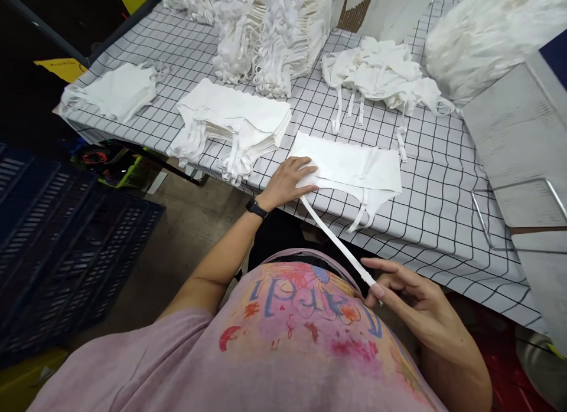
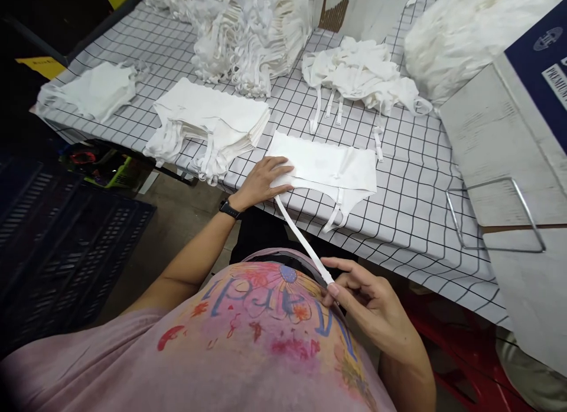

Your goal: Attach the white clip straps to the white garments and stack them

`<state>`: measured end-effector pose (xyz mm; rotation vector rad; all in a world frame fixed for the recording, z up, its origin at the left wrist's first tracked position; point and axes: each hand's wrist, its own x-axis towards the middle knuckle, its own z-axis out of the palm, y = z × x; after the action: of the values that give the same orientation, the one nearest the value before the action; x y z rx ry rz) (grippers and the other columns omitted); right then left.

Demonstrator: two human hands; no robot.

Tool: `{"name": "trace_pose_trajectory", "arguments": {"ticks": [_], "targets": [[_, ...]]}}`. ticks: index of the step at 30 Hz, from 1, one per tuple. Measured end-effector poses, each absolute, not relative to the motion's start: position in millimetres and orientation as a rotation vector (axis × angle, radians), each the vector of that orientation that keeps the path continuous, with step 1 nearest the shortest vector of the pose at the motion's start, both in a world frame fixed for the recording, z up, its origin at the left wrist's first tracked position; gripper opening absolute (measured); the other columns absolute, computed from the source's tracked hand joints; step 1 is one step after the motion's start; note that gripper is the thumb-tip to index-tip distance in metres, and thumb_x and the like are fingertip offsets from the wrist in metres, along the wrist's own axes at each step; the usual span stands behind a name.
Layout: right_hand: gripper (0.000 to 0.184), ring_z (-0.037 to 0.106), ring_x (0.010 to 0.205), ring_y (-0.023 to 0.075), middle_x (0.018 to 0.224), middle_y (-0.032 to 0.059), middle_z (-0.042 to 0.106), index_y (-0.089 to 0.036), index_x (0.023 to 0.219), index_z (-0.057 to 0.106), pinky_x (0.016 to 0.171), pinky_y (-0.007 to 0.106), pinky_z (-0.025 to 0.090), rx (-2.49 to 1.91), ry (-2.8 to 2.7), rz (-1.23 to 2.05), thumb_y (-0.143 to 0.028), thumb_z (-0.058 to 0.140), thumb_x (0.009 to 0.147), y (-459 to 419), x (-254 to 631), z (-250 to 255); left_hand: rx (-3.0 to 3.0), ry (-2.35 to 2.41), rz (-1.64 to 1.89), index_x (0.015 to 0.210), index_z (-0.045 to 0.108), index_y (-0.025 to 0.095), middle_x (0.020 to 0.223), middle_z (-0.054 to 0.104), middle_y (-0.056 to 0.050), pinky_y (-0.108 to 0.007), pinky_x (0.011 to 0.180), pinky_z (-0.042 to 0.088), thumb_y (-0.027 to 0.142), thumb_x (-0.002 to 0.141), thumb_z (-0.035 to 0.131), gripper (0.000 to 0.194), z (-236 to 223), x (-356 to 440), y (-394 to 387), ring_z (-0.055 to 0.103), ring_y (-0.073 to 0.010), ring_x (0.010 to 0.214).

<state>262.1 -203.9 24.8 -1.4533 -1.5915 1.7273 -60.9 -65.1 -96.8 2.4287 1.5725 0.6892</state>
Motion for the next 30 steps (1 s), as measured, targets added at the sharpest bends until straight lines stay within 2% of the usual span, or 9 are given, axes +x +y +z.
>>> {"name": "trace_pose_trajectory", "arguments": {"ticks": [3, 5, 9, 12, 14, 17, 22, 25, 30], "targets": [[0.015, 0.067, 0.064, 0.0178, 0.066, 0.0034, 0.071, -0.024, 0.093, 0.082, 0.065, 0.028, 0.057, -1.477, -1.414, 1.660, -0.036, 0.074, 0.091, -209.8, 259.1, 38.7, 2.420, 1.577, 0.687, 0.138, 0.063, 0.019, 0.149, 0.057, -0.012, -0.046, 0.119, 0.040, 0.060, 0.098, 0.057, 0.058, -95.4, -60.5, -65.7, 0.050, -0.0306, 0.135], [0.014, 0.066, 0.063, 0.0179, 0.064, 0.0041, 0.070, -0.024, 0.084, 0.083, 0.065, 0.029, 0.057, -1.397, -1.339, 1.629, -0.034, 0.075, 0.089, -210.8, 260.2, 41.5, 2.412, 1.580, 0.689, 0.138, 0.063, 0.020, 0.149, 0.057, -0.012, -0.047, 0.119, 0.040, 0.061, 0.098, 0.056, 0.058, -94.8, -60.3, -66.0, 0.049, -0.0312, 0.135], [0.016, 0.065, 0.061, 0.0186, 0.071, 0.0070, 0.076, -0.026, 0.095, 0.086, 0.055, 0.029, 0.054, -1.284, -1.240, 1.622, -0.034, 0.074, 0.089, -203.9, 269.4, 32.4, 2.410, 1.580, 0.703, 0.138, 0.063, 0.022, 0.146, 0.058, -0.012, -0.050, 0.118, 0.042, 0.064, 0.098, 0.053, 0.058, -94.8, -60.8, -65.7, 0.050, -0.0319, 0.133], [0.021, 0.056, 0.052, 0.0142, 0.077, 0.0077, 0.079, -0.029, 0.103, 0.086, 0.044, 0.026, 0.044, -1.189, -1.199, 1.678, -0.032, 0.076, 0.085, -195.6, 273.6, 23.3, 2.417, 1.575, 0.706, 0.138, 0.063, 0.021, 0.146, 0.058, -0.012, -0.051, 0.117, 0.042, 0.064, 0.099, 0.052, 0.059, -94.5, -61.2, -65.7, 0.050, -0.0322, 0.132], [0.025, 0.050, 0.048, 0.0104, 0.082, 0.0072, 0.081, -0.031, 0.108, 0.085, 0.042, 0.024, 0.040, -1.143, -1.191, 1.676, -0.029, 0.077, 0.084, -191.1, 271.7, 19.5, 2.425, 1.569, 0.702, 0.138, 0.063, 0.021, 0.146, 0.057, -0.012, -0.050, 0.117, 0.042, 0.064, 0.099, 0.052, 0.058, -94.5, -61.2, -66.0, 0.050, -0.0322, 0.132], [0.025, 0.045, 0.046, 0.0071, 0.089, 0.0064, 0.082, -0.033, 0.111, 0.084, 0.043, 0.022, 0.040, -1.170, -1.205, 1.601, -0.026, 0.075, 0.088, -186.8, 263.6, 16.1, 2.434, 1.574, 0.701, 0.138, 0.062, 0.022, 0.147, 0.057, -0.011, -0.050, 0.116, 0.042, 0.063, 0.099, 0.053, 0.057, -96.0, -61.5, -65.9, 0.050, -0.0320, 0.132], [0.022, 0.051, 0.051, 0.0086, 0.090, 0.0060, 0.082, -0.031, 0.112, 0.083, 0.050, 0.025, 0.048, -1.260, -1.329, 1.382, -0.027, 0.071, 0.095, -180.4, 248.8, 8.6, 2.432, 1.530, 0.743, 0.137, 0.063, 0.019, 0.146, 0.058, -0.013, -0.051, 0.116, 0.043, 0.060, 0.098, 0.057, 0.057, -99.2, -64.4, -64.7, 0.050, -0.0322, 0.132], [0.025, 0.052, 0.052, 0.0091, 0.090, 0.0037, 0.082, -0.032, 0.117, 0.081, 0.050, 0.025, 0.048, -1.283, -1.500, 1.253, -0.026, 0.071, 0.096, -173.4, 243.2, 0.9, 2.402, 1.464, 0.794, 0.135, 0.064, 0.021, 0.145, 0.059, -0.012, -0.052, 0.116, 0.044, 0.054, 0.099, 0.060, 0.049, -96.8, -66.3, -64.3, 0.051, -0.0302, 0.132], [0.029, 0.065, 0.074, 0.0145, 0.085, 0.0021, 0.075, -0.035, 0.117, 0.081, 0.066, 0.029, 0.053, -1.161, -1.723, 1.043, -0.021, 0.073, 0.093, -151.3, 228.9, -10.4, 2.420, 1.421, 0.818, 0.131, 0.065, 0.020, 0.140, 0.063, -0.013, -0.052, 0.111, 0.048, 0.040, 0.098, 0.066, 0.038, -88.6, -63.7, -58.2, 0.054, -0.0297, 0.128]]}}
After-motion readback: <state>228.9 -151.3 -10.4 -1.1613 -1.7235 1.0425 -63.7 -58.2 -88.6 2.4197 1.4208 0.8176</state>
